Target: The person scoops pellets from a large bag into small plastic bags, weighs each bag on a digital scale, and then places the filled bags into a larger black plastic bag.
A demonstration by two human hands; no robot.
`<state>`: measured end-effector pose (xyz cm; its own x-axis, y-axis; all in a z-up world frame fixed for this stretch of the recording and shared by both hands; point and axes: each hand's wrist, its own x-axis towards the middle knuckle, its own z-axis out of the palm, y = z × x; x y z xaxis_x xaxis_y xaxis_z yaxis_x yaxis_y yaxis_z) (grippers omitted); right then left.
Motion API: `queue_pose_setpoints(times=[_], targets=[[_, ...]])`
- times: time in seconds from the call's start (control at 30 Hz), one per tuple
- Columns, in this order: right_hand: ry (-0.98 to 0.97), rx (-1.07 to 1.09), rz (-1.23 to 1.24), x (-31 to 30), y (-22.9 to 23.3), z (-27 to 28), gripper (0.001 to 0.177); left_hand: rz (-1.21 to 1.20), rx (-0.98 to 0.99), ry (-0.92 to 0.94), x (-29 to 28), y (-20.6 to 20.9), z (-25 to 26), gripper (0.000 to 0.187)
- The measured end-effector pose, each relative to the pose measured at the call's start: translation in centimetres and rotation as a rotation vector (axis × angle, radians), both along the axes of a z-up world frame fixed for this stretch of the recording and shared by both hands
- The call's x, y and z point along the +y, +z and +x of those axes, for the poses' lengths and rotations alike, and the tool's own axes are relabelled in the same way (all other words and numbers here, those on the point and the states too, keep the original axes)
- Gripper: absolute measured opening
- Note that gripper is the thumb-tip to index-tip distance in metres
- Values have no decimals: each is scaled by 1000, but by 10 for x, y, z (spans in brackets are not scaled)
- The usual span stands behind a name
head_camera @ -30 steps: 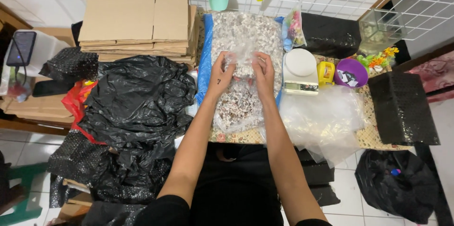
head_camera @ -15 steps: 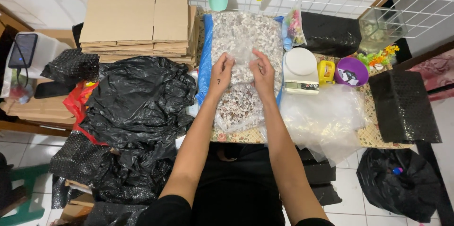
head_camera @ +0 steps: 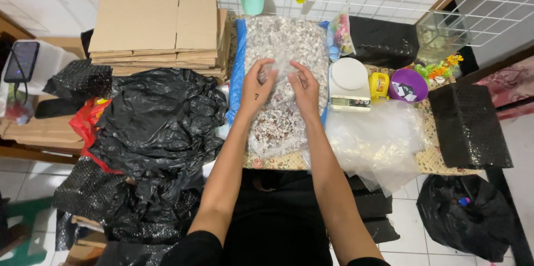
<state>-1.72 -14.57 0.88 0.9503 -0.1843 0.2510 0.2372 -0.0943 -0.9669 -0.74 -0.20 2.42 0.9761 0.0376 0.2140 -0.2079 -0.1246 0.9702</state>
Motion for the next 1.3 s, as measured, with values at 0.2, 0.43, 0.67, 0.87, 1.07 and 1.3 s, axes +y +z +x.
queue_pose_setpoints(times=[0.2,0.43,0.67,0.87,1.07,1.3], targets=[[34,13,106,-2,4,-1,31,305,-182,-157,26,29,13,63],[36,0,118,0,18,-16,33,629,-340,-534,30,15,63,23],[63,2,42,-8,-22,9,29,342,-338,-294,24,27,81,16],[-1,2,35,-12,-19,6,27,56,-163,-128,19,26,46,29],[-19,8,76,-11,-25,6,27,125,-23,-338,17,13,21,43],[-95,-4,66,-8,-14,6,32,26,-113,-84,33,-8,57,4]])
